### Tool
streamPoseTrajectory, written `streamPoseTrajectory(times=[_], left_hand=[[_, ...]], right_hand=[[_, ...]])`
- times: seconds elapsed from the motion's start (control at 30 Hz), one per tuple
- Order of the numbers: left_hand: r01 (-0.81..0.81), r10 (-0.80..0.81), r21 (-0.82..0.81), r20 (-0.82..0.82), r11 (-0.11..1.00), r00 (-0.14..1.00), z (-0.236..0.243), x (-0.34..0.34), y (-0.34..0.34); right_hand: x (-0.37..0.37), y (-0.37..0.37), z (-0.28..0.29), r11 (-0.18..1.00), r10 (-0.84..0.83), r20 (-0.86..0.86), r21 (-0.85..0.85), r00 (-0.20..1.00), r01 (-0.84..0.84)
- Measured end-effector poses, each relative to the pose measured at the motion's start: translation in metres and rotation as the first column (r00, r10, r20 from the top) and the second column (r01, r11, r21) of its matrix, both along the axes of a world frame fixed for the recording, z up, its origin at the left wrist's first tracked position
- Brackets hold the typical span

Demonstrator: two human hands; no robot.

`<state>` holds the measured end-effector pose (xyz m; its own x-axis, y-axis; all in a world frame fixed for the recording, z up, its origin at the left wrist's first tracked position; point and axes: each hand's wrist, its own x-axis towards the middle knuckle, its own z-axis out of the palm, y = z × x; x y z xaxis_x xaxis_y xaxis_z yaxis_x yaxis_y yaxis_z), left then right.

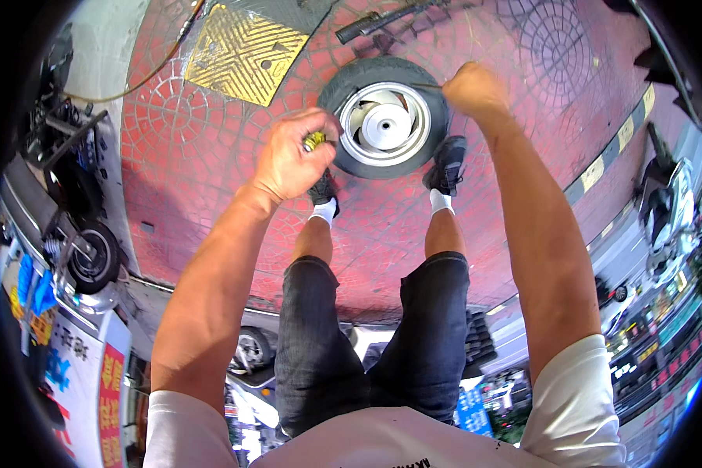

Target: The person uses a tire lever and a tire iron to pry the bead of a motorcycle tire off the rim. After successfully separating the tire from the rim, the person stands up, inspects the tire, and walks into a cluttered workshop area.

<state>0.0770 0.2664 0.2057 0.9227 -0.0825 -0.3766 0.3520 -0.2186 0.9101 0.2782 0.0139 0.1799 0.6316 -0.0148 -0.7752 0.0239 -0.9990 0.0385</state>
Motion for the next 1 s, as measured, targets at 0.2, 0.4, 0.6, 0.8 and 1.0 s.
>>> streamPoseTrajectory(times=[0.2, 0.4, 0.6, 0.8, 1.0], left_hand=[[-0.046, 0.058, 0.118, -0.099, 0.992, 0.993, 0.011, 0.013, -0.03], [-0.339, 0.348, 0.102, -0.085, 0.935, 0.934, -0.002, 0.018, -0.048], [-0.524, 0.527, 0.062, -0.147, 0.849, 0.837, 0.002, 0.006, -0.061], [-0.6, 0.608, 0.097, -0.136, 0.794, 0.782, 0.016, -0.012, -0.104], [-0.705, 0.709, 0.083, -0.131, 0.704, 0.693, 0.016, -0.048, -0.136]], right_hand=[[0.016, 0.029, -0.011, 0.972, 0.234, -0.082, -0.009, 0.969, -0.236], [0.04, 0.043, -0.004, 0.954, 0.294, -0.213, 0.01, 0.932, -0.299], [0.051, 0.014, -0.018, 0.928, 0.371, -0.15, 0.018, 0.916, -0.373], [0.063, -0.015, -0.025, 0.94, 0.341, -0.192, 0.037, 0.92, -0.34], [0.079, -0.07, -0.047, 0.963, 0.24, -0.339, 0.198, 0.909, -0.18]])
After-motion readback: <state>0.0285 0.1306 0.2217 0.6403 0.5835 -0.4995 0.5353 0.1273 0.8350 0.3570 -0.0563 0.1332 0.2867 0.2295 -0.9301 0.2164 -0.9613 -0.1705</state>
